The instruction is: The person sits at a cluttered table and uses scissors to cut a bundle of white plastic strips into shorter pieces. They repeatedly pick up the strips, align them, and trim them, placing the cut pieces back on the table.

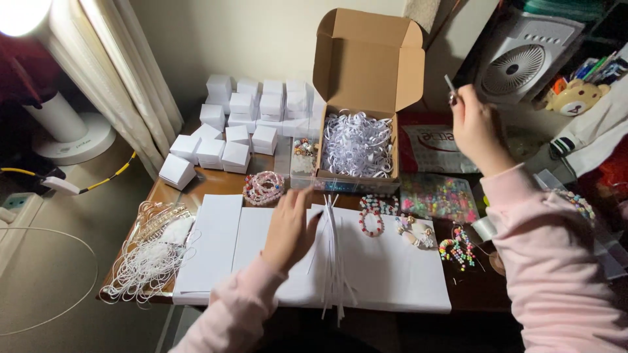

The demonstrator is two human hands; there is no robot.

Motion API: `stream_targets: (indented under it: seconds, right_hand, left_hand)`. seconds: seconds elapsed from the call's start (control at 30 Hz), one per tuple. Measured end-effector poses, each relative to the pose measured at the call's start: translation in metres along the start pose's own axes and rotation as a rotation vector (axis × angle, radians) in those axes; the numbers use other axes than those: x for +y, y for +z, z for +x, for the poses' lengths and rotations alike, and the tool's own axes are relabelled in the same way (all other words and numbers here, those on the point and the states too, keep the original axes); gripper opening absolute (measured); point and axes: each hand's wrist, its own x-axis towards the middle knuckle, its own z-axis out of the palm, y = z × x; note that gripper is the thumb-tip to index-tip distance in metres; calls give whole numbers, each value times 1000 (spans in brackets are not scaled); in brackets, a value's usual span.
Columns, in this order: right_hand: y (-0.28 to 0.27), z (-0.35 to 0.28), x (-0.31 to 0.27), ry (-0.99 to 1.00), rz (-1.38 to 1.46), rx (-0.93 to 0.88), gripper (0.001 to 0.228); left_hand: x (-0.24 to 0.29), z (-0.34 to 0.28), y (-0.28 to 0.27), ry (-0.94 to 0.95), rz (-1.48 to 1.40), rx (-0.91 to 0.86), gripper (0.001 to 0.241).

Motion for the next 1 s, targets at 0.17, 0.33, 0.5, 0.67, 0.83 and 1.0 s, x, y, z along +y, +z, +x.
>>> stream_targets:
  seconds: [0.17, 0.33, 0.5, 0.67, 0.83, 1.0]
  right_hand:
    - [-14, 91, 16, -221, -296, 27, 10]
    - [-13, 166, 58, -286, -604, 172, 25]
    - [4, 210, 104, -311, -642, 170, 23]
    - [42, 250, 209, -262, -597, 101, 16]
    - [46, 263, 220, -308, -710, 154, 19]
    - [74, 287, 314, -371, -637, 142, 4]
  left_hand:
    - [11, -74, 6, 146, -95, -107, 64]
    - [4, -86, 21, 408, -30, -283, 58]
    - [6, -78, 12, 361, -106, -466, 56]
    - [-19, -103, 60, 520, 636, -110, 102]
    - [-14, -97, 69, 411, 204, -97, 67]
    - [-7, -103, 97, 148, 69, 26, 54]
